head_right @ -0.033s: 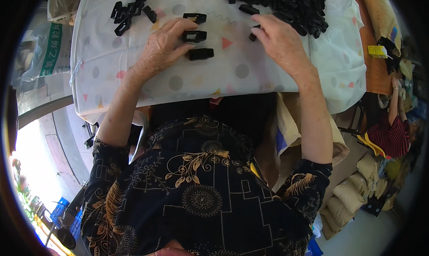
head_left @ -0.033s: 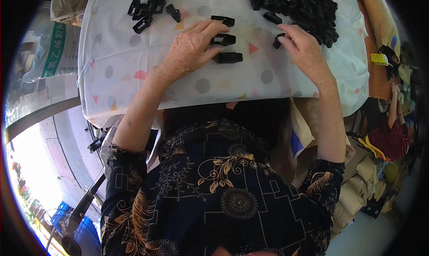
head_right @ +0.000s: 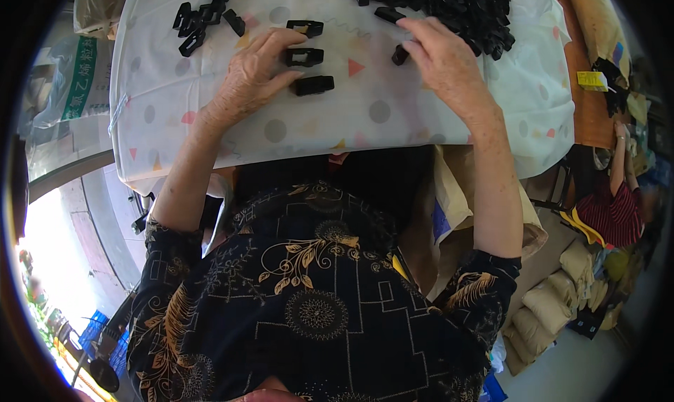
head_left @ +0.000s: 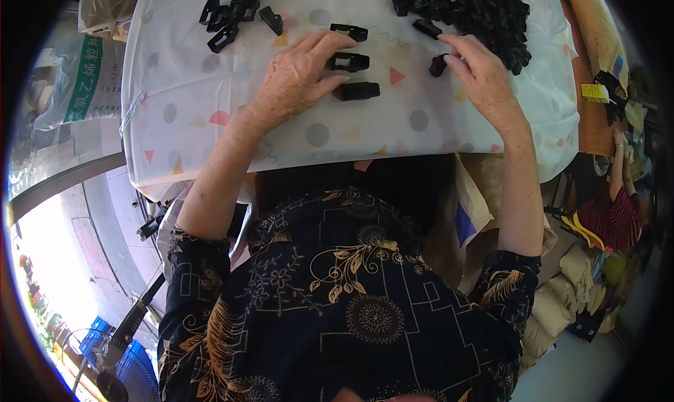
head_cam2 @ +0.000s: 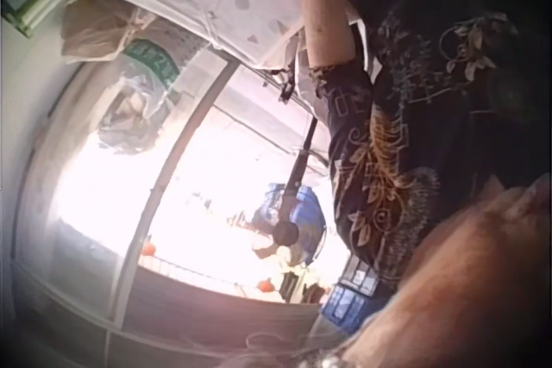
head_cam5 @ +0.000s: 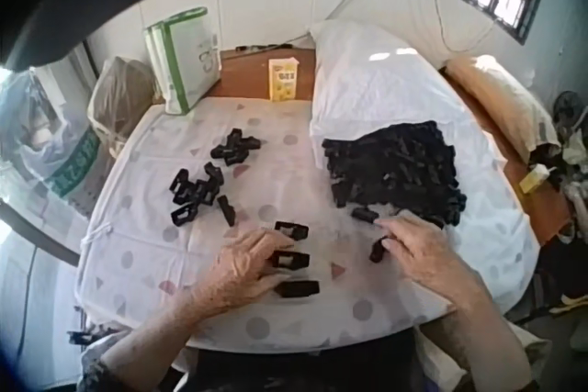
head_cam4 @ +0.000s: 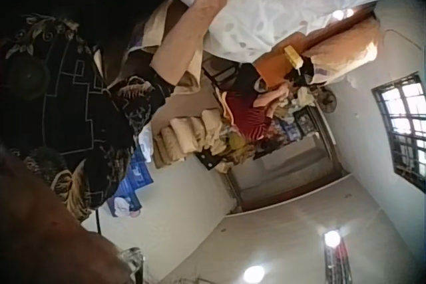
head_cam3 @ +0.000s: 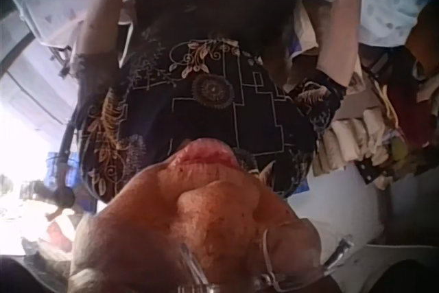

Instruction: The recorder is assembling small black plastic buckles or clips at a workstation.

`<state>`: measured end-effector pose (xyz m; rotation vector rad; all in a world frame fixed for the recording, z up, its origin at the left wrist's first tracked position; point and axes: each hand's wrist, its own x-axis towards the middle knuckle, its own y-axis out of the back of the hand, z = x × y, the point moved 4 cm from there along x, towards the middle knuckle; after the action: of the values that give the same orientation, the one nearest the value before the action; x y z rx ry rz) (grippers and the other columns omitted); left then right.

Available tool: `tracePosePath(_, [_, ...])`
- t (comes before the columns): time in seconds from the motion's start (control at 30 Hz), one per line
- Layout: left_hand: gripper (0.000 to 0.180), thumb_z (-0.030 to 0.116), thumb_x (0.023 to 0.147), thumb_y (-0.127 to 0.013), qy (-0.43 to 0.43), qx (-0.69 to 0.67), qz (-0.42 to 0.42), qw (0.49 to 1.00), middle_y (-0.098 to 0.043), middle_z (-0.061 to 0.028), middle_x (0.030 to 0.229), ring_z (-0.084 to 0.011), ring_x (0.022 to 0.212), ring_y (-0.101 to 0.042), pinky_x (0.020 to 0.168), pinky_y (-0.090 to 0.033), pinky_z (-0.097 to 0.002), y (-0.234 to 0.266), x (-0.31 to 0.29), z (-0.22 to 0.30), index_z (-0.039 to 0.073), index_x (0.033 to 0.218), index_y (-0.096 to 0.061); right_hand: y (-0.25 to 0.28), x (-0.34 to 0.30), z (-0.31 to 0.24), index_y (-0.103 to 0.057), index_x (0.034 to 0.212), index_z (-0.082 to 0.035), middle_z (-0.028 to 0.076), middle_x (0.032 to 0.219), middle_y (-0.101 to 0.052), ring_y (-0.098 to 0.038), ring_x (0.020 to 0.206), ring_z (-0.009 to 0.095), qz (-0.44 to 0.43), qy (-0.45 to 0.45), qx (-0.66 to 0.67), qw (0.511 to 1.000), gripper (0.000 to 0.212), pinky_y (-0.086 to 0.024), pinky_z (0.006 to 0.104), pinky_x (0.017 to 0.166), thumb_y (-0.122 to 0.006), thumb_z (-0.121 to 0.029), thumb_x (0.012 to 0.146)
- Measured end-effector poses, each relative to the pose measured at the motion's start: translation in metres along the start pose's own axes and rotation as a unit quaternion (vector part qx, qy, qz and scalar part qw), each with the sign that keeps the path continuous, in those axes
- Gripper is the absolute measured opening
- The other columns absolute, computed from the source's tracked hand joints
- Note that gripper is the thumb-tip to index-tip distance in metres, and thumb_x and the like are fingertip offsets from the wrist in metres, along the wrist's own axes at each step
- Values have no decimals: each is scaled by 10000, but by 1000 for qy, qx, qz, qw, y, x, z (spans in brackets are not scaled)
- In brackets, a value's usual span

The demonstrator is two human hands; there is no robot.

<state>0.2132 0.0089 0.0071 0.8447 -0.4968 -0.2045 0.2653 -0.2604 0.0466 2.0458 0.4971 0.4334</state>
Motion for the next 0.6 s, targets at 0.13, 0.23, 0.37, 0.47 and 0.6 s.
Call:
tracePosePath(0.13, [418,196,816,-754,79,-2,4,997,-610,-57,1093,-273,1055,-611,878,-508,-408,5,-10,-10,140,1203,-606,8,-6,2,-618,1232,-61,78,1163,-598,-625,1063,281,1,43,-40,998,376,-510,354,906,-645,15,864])
tracePosePath(0.23, [385,202,823,-751,81,33,-10,996,-599,-52,1062,-275,1043,-613,879,-498,-414,2,-8,-13,129,1176,-615,-3,-8,4,-622,1231,-76,66,1225,-567,-604,1116,268,-34,116,-72,990,397,-502,347,933,-650,26,849])
tracePosePath(0.37, [325,207,832,-742,62,41,-17,997,-591,-45,1051,-271,1041,-615,876,-489,-411,-4,0,-7,126,1126,-630,-13,-3,13,-615,1228,-69,62,1140,-610,-622,1026,243,-64,76,-63,993,369,-504,303,889,-659,-5,867])
tracePosePath(0.47, [316,203,828,-746,49,26,-32,998,-589,-46,1055,-273,1056,-614,886,-488,-417,-9,2,-3,127,1115,-637,-25,-2,12,-615,1219,-62,49,1061,-624,-612,916,199,-57,6,49,997,338,-500,291,825,-671,-40,887])
tracePosePath(0.6, [320,198,820,-754,47,16,-24,998,-587,-47,1058,-278,1059,-611,893,-487,-426,-11,-1,-3,131,1111,-639,-28,2,12,-608,1226,-49,30,1002,-615,-568,809,146,-16,9,117,993,334,-492,296,740,-690,-78,903])
